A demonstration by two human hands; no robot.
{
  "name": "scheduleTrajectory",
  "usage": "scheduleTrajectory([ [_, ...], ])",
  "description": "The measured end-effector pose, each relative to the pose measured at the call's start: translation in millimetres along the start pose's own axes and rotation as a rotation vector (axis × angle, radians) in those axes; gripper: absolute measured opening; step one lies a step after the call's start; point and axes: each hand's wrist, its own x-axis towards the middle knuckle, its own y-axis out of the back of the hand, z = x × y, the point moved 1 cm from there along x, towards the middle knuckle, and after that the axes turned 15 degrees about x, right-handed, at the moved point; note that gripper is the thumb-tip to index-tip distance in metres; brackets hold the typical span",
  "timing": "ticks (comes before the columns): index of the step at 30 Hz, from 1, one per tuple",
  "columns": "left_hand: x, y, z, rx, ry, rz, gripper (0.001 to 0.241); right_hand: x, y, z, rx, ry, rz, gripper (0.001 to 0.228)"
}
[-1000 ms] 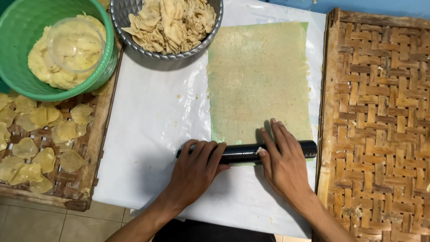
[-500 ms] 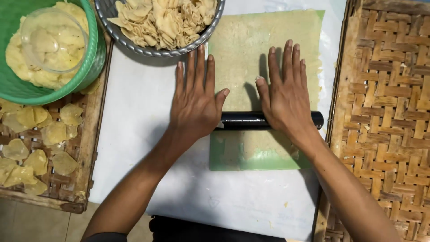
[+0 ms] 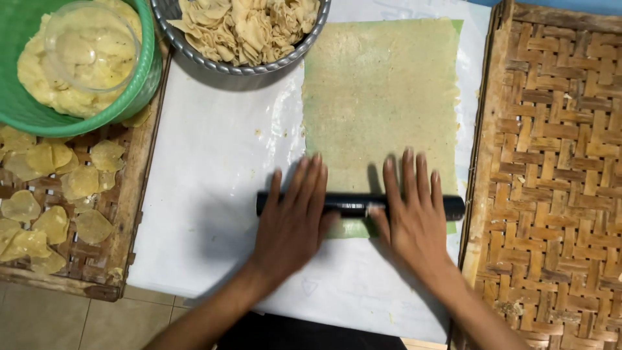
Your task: Flatten food pieces on a silicone mat using a rolling pin.
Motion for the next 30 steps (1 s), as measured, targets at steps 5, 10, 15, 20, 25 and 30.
scheduleTrajectory([
  [5, 83, -37, -38, -0.027, 0.037, 0.135, 0.063, 92, 19, 21, 0.101, -0.029, 0.228, 0.062],
  [10, 127, -61, -59, -0.203, 0.062, 0.250, 0.033, 152, 17, 44, 0.170, -0.023, 0.402, 0.060],
  [15, 97, -25, -40, -0.206, 0.105, 0.039, 0.053, 114, 8, 36, 0.175, -0.087, 0.222, 0.060],
  [20, 24, -9, 3, -0.059, 0.080, 0.124, 0.057, 24, 3, 8, 0.045, -0.018, 0.119, 0.082],
  [25, -16, -14, 12, -0.083, 0.001, 0.097, 0.058, -25, 4, 6, -0.022, 0.095, 0.067, 0.123],
  [30, -5, -35, -5, -0.219, -0.143, 0.079, 0.056, -13, 10, 11, 0.006, 0.100, 0.095, 0.143],
])
